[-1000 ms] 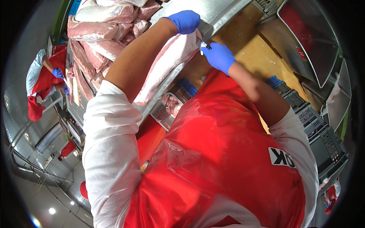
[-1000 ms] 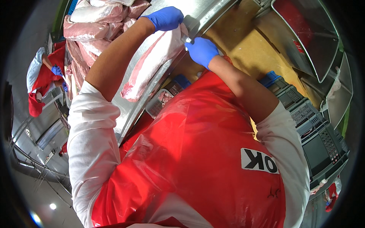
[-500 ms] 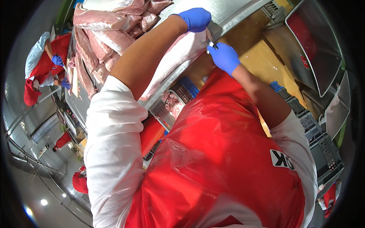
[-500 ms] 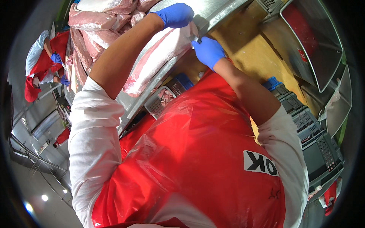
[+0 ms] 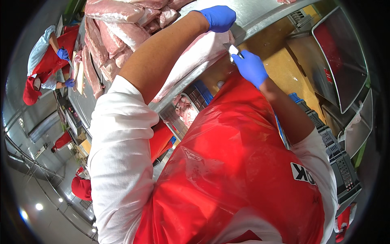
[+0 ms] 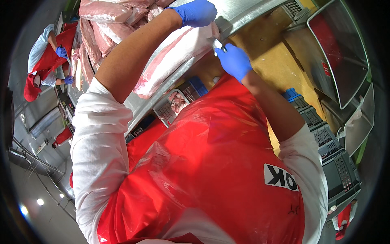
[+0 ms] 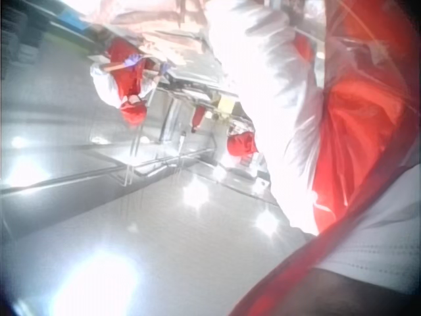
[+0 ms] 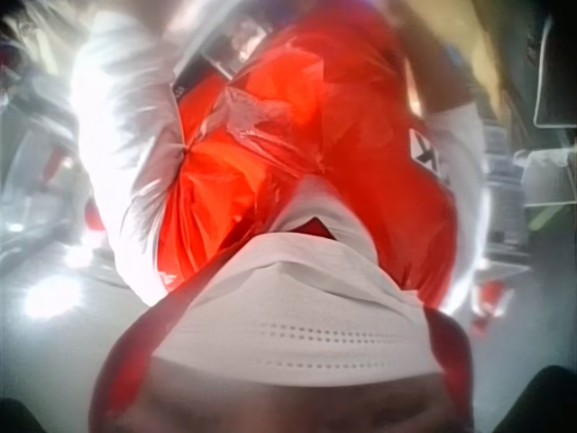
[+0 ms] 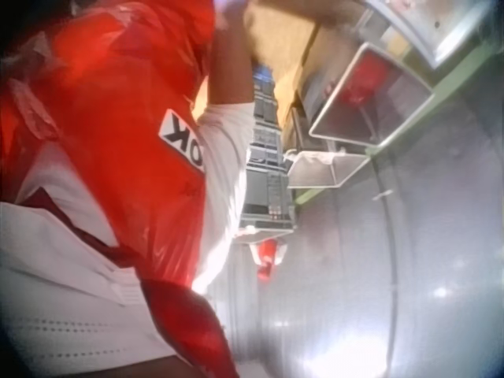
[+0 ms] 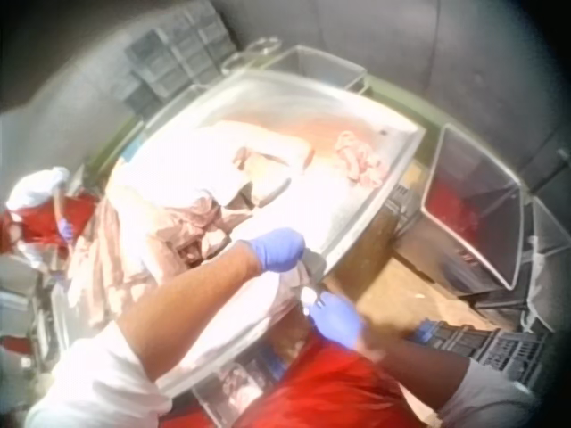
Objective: The person trims fat and connective tissue from large cuts of raw meat using a knife on a stainless steel table. The trimmed pieces are placed into a nearby bin. The person handles multiple cuts sequentially, repositioning them as needed.
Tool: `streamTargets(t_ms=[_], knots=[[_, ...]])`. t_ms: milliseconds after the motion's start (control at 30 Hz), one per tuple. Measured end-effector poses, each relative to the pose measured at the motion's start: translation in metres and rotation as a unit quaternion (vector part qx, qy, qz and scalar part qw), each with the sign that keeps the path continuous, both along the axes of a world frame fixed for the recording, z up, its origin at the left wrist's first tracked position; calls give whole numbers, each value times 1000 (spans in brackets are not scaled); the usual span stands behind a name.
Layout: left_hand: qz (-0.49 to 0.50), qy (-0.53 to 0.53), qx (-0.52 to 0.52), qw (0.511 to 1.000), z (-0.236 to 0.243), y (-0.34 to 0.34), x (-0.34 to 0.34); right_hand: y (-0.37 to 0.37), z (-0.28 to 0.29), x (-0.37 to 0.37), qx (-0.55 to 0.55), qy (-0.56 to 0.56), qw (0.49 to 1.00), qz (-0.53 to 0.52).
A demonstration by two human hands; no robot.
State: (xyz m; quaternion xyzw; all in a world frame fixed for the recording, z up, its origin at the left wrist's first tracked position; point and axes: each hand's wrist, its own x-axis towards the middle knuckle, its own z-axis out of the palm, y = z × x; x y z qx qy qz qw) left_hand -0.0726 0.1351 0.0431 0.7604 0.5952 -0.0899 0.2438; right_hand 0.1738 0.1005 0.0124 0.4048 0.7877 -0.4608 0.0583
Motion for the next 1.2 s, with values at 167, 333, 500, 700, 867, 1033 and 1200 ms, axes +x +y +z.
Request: streamTargets(t_ms=[167,333,500,700,867,1033,1200], knots=[[25,-2,25,999,0,-6,8,6,18,41,-36,19,998,55],[0,3,-4,1000,27,-4,13,18,15,5,-59,-28,996,55],[36,10,17,999,9,-9,1,12,23,-3,-34,-19,998,55],[35,-28,36,998,29,-18,5,9,9,49,103,154,970,160],[32,4,19,999,39,-17,3,15,11,5,49,16,991,124],[48,-3,41,998,33,-21,-4,15,40,-11,7,-37,994,99],[70,-21,38,997,38,-24,5,18,36,37,93,29,970,222]])
